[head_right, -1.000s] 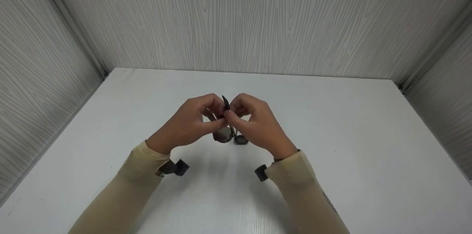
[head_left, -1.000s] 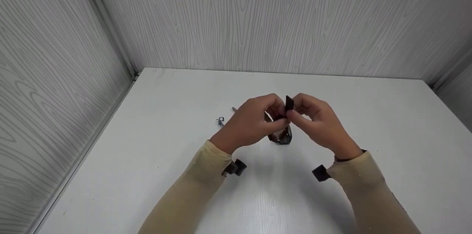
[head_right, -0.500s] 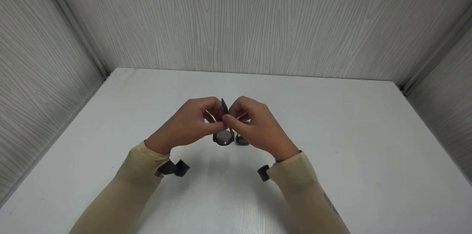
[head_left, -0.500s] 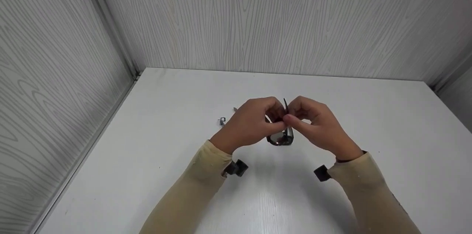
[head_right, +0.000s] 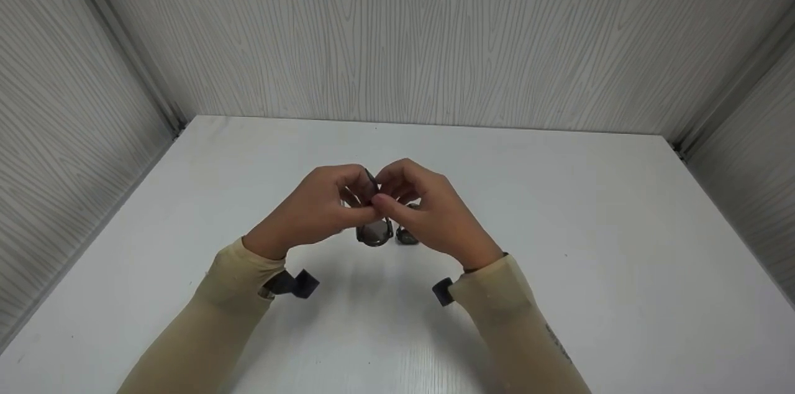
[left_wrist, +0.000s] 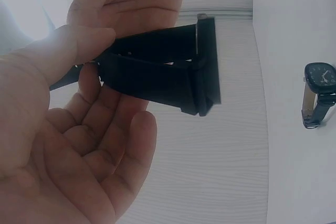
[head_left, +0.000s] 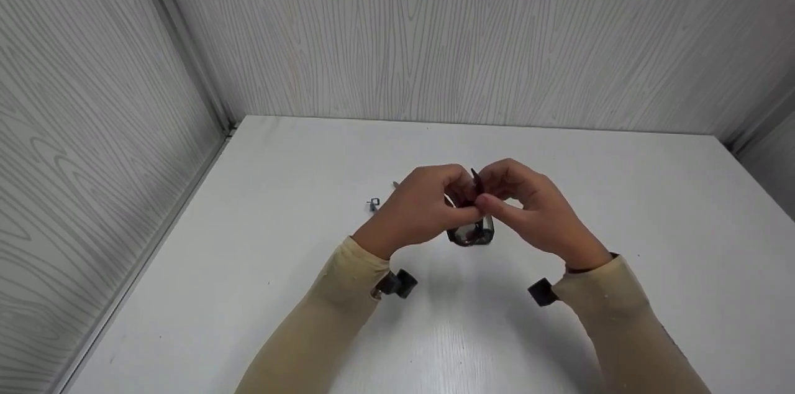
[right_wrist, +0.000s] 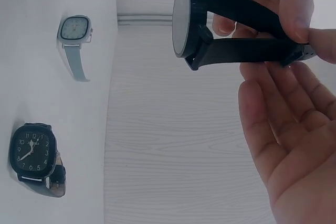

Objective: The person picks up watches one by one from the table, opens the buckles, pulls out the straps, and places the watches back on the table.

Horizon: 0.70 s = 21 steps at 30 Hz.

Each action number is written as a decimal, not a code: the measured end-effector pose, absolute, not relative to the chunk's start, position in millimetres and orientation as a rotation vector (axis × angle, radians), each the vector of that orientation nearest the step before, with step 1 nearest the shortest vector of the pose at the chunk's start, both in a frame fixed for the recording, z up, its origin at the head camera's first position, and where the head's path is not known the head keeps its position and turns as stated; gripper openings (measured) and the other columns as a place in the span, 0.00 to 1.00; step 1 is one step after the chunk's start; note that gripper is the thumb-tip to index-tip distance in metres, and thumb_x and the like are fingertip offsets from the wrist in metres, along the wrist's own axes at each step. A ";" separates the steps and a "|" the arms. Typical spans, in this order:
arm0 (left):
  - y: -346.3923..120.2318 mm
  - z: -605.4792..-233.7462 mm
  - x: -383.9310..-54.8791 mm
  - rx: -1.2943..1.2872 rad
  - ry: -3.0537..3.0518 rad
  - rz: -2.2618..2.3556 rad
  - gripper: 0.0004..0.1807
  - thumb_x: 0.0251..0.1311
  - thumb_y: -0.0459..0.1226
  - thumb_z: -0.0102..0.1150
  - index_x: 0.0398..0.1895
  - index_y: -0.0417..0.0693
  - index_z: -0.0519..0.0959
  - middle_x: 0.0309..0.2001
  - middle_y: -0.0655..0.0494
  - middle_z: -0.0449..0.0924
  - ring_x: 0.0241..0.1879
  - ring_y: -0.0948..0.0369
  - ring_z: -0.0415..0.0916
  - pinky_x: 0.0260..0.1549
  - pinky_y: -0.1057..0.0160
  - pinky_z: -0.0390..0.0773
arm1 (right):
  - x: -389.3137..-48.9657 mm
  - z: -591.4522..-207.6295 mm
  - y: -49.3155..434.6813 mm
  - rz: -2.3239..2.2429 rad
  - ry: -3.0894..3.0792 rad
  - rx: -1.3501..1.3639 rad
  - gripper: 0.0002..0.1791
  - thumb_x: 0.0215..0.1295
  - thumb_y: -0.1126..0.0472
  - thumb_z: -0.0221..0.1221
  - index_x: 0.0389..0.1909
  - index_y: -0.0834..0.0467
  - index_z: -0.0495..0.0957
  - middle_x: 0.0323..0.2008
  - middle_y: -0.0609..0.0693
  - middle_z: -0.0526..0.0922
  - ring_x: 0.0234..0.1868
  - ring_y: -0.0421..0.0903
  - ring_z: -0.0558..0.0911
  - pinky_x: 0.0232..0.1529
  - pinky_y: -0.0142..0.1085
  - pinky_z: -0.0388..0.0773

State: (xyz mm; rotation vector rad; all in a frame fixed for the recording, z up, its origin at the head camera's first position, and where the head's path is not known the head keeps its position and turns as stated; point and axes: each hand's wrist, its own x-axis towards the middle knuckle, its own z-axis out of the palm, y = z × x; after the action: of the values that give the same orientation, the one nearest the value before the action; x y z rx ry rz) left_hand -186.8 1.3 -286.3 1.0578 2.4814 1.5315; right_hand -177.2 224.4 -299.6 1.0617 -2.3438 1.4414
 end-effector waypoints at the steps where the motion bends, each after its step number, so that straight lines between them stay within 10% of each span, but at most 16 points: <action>1: 1.2 -286.5 -186.9 1.059 2.477 1.533 0.05 0.66 0.36 0.71 0.39 0.47 0.83 0.35 0.60 0.84 0.36 0.63 0.80 0.36 0.66 0.79 | -177.2 -299.6 224.5 1.439 -2.343 1.065 0.10 0.74 0.72 0.63 0.52 0.62 0.79 0.45 0.50 0.84 0.43 0.48 0.84 0.50 0.36 0.80; 21: 0.9 -286.4 -187.5 1.058 2.400 1.590 0.05 0.65 0.39 0.70 0.36 0.49 0.84 0.32 0.60 0.83 0.33 0.63 0.78 0.34 0.64 0.79 | -177.0 -299.3 225.6 1.582 -2.306 1.102 0.07 0.77 0.72 0.59 0.51 0.64 0.78 0.42 0.58 0.81 0.41 0.48 0.82 0.48 0.35 0.80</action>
State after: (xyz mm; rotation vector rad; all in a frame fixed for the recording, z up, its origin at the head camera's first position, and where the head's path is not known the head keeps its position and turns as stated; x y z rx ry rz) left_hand -187.5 0.9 -286.4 1.0578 2.4002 1.5904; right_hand -177.0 225.6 -299.3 1.1017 -2.3058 1.5820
